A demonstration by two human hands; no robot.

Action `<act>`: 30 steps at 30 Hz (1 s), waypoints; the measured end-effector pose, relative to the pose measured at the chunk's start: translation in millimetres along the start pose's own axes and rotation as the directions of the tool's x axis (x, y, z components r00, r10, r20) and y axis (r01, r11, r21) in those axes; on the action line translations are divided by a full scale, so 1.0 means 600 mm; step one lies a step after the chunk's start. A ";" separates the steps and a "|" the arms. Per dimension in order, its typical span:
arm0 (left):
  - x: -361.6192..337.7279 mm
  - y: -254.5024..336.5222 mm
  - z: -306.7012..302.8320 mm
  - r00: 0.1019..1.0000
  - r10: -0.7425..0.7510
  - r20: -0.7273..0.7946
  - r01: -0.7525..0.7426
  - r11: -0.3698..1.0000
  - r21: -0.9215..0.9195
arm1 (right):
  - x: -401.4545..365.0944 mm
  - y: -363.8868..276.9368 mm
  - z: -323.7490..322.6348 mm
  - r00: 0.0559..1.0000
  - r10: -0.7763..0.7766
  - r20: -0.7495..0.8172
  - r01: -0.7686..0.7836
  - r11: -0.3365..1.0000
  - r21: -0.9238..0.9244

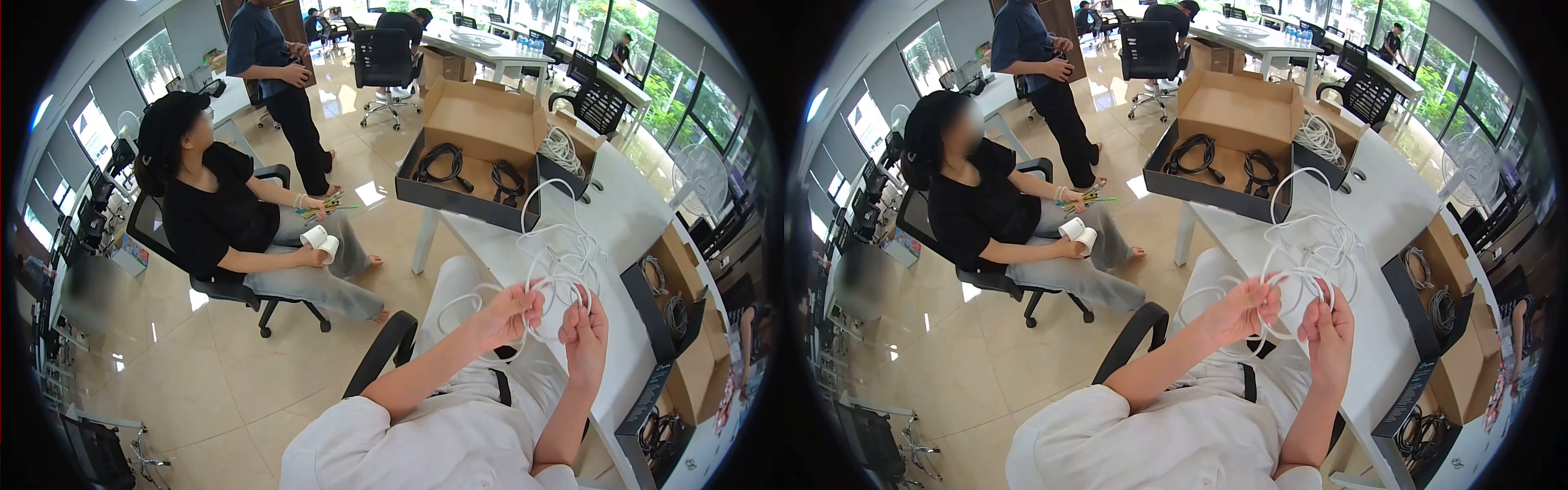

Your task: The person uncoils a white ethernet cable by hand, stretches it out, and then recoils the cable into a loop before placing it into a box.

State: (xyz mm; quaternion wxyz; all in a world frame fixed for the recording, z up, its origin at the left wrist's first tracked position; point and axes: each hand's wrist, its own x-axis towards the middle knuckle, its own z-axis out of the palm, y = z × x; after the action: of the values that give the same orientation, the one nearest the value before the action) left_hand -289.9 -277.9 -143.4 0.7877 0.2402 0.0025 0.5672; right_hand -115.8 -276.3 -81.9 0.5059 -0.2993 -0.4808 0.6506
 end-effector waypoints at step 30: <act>-0.006 -0.009 0.016 0.982 -0.173 0.076 0.173 0.985 0.009 | -0.001 0.029 -0.016 0.975 0.141 -0.173 -0.135 0.990 0.047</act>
State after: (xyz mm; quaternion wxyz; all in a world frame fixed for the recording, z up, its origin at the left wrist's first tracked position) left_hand -283.4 -286.1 -137.8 0.8334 0.2616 -0.0061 0.4868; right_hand -113.6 -274.1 -101.6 0.5050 -0.3792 -0.4010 0.6636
